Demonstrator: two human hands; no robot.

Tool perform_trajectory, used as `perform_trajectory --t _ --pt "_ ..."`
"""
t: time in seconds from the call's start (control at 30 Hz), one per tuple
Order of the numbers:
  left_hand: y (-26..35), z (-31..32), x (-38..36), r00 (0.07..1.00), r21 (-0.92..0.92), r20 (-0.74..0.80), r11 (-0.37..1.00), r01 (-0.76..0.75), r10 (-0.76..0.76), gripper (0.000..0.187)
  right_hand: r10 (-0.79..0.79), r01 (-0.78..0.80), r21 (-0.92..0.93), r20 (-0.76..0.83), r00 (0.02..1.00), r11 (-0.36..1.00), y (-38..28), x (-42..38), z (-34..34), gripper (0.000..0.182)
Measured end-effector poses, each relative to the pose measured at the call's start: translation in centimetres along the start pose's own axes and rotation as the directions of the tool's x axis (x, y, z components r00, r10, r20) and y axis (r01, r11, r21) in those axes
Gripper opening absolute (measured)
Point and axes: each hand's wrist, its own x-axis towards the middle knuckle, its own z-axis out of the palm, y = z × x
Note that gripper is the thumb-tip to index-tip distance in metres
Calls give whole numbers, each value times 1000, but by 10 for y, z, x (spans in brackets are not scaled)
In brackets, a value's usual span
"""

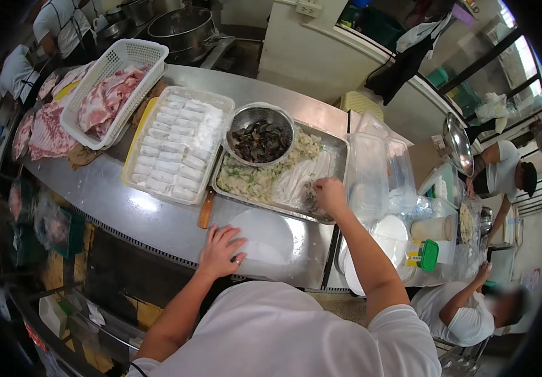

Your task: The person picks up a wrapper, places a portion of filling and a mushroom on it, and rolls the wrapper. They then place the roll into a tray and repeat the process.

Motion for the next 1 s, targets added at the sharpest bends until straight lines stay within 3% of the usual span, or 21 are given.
perform_trajectory --t 0.13,0.23,0.33,0.43,0.53,0.63,0.73,0.83,0.93,1.0 --pt "-1 1 0 1000 15 -10 1000 -8 8 43 77 -76 16 -193 978 997 14 13 8 28" --pt "0 2 -1 1000 14 -11 1000 -4 4 43 -144 129 -189 -66 987 974 7 9 27 25" --pt "-1 0 -1 1000 3 -19 1000 -9 9 43 -104 106 -16 75 992 994 -11 -7 32 22" --pt "-2 2 -3 999 -8 -31 1000 -15 15 43 30 -29 51 -26 999 998 -9 4 15 20" --pt "-2 1 -4 1000 -18 -25 1000 -12 12 44 45 -54 -31 -252 967 998 6 22 20 19" --pt "-2 1 -3 1000 -23 -22 1000 -13 12 44 -162 194 -407 110 981 893 7 26 25 29" --pt "-3 2 -4 999 -25 -34 1000 -14 13 43 -173 177 -29 112 978 984 -19 -4 34 21" --pt "-5 3 -4 999 -19 -40 1000 -23 22 42 -162 162 12 141 977 987 -44 -22 20 23" --pt "-5 5 -6 999 -27 -34 999 -19 18 41 -199 220 -75 218 955 973 -48 -21 11 25" --pt "-6 3 -4 999 -28 -28 999 -19 19 41 -114 169 -157 307 945 973 -43 -18 4 27"
